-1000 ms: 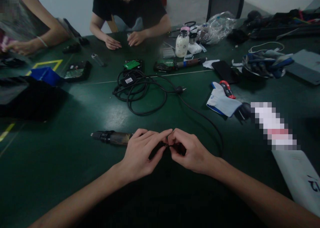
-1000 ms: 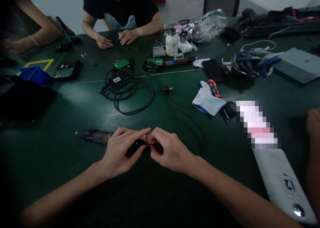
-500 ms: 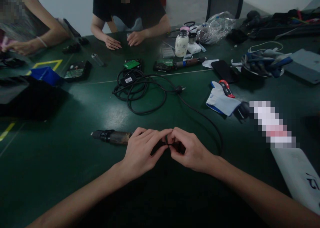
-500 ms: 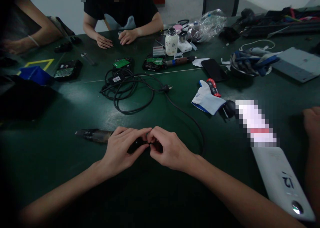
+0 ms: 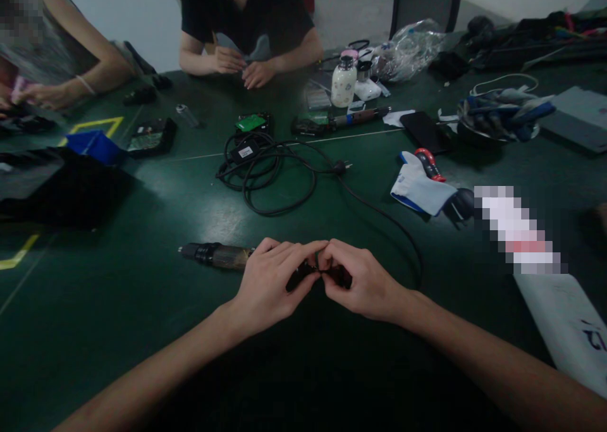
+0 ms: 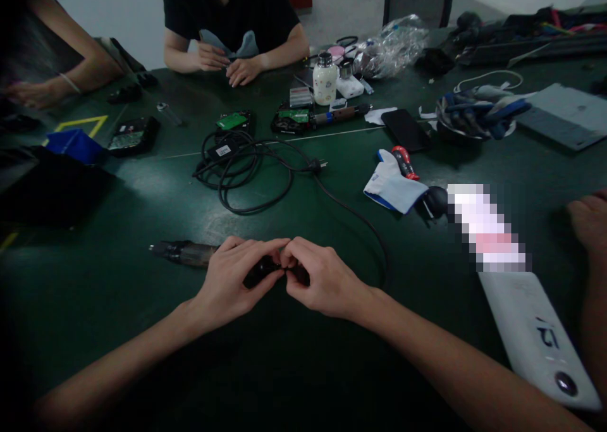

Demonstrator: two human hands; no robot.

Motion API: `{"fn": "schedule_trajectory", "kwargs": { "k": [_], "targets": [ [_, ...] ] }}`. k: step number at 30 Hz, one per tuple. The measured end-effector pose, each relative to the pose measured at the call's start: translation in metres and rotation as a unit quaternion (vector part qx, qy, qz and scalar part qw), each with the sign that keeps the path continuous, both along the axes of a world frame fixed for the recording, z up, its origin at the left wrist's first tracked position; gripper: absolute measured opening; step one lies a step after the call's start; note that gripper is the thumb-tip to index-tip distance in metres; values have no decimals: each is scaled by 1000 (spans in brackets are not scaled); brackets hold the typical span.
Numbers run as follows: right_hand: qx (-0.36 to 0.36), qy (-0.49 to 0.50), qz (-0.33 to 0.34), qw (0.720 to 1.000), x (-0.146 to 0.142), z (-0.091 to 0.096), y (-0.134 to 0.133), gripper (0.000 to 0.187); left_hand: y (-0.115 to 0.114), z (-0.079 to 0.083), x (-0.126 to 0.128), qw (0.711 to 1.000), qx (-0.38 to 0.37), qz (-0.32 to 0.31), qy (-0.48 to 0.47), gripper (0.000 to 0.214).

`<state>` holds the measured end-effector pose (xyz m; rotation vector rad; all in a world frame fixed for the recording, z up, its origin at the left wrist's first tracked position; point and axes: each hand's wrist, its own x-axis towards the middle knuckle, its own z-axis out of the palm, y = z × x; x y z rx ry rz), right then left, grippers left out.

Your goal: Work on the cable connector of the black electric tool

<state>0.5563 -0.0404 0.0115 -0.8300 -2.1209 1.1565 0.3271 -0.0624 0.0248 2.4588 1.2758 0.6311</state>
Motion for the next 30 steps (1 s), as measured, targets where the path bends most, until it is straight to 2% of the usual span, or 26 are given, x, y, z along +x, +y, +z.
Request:
{"fn": "schedule_trajectory", "kwargs": {
  "k": [4,14,16,21,25,28,30],
  "targets": [
    [5,-2,-2,1000,0,0,-1,22,-1,2,-2,1000,2,-26,0,54],
    [9,-10,9,1000,1,0,-1,20,-6,-11,-2,998,60,-6,-12,47],
    [12,-11,8,1000,1,0,-1,20,-5,-12,-4,998,68,-18,-2,46],
    [33,-9,-3,999,2,-2,-1,18,0,-15,-11,991,117,-60,32,23],
    [54,-18,-6,998,-1,-1,-3,14,0,-13,-13,981,139,-80,106,22],
    [106,-57,-35,992,-1,9,-4,9,-3,-11,-13,977,143,-75,142,22],
    [143,-66,-98,983,5,23,-5,5,-3,-10,-17,977,142,-71,143,24]
  ]
}}
